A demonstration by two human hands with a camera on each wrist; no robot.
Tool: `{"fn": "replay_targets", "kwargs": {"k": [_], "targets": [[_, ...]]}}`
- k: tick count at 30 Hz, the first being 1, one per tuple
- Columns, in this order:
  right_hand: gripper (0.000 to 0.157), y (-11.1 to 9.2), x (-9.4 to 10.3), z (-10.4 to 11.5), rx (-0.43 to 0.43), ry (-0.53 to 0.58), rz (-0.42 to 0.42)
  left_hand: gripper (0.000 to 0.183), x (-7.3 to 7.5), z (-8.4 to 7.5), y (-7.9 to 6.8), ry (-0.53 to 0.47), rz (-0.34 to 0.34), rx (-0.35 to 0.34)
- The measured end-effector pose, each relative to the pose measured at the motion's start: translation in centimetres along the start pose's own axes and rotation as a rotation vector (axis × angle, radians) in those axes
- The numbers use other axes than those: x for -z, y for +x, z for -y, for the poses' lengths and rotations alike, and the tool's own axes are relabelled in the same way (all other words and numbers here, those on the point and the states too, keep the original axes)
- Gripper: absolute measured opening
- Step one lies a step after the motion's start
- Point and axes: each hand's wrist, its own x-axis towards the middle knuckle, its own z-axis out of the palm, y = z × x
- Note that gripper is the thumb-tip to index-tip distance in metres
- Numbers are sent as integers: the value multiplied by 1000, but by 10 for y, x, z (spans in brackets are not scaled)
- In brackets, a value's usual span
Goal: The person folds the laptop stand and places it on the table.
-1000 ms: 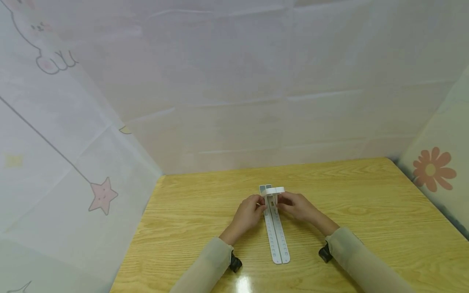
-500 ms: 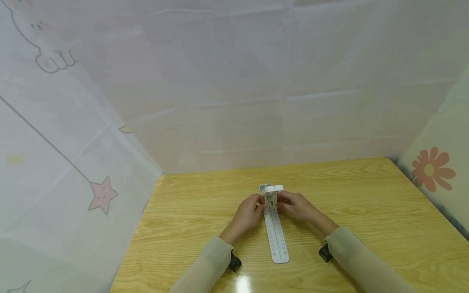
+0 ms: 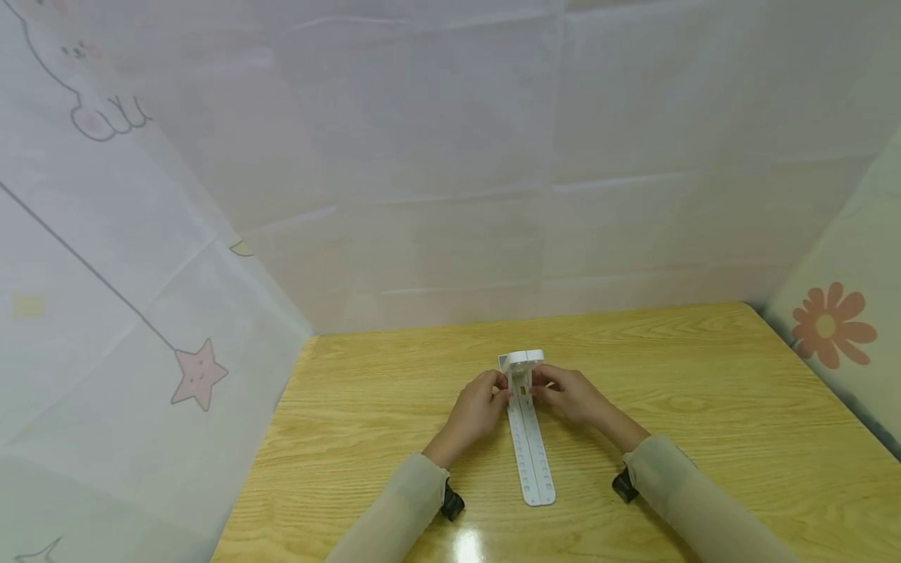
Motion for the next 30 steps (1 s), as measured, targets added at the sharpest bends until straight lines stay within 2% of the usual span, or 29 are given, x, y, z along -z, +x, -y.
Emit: {"fn": "replay_targets", "kwargs": {"k": [8,20,30], "targets": [[6,1,-1,2,-7,-5,-38,5,1,-1,0,-52,-16,19],[5,3,-1,6,-47,18,-42,5,1,-3,2,-18,-61,28],[6,6,-3,4,-29,-29,-43,7,0,-5,2,7,-22,25]]}}
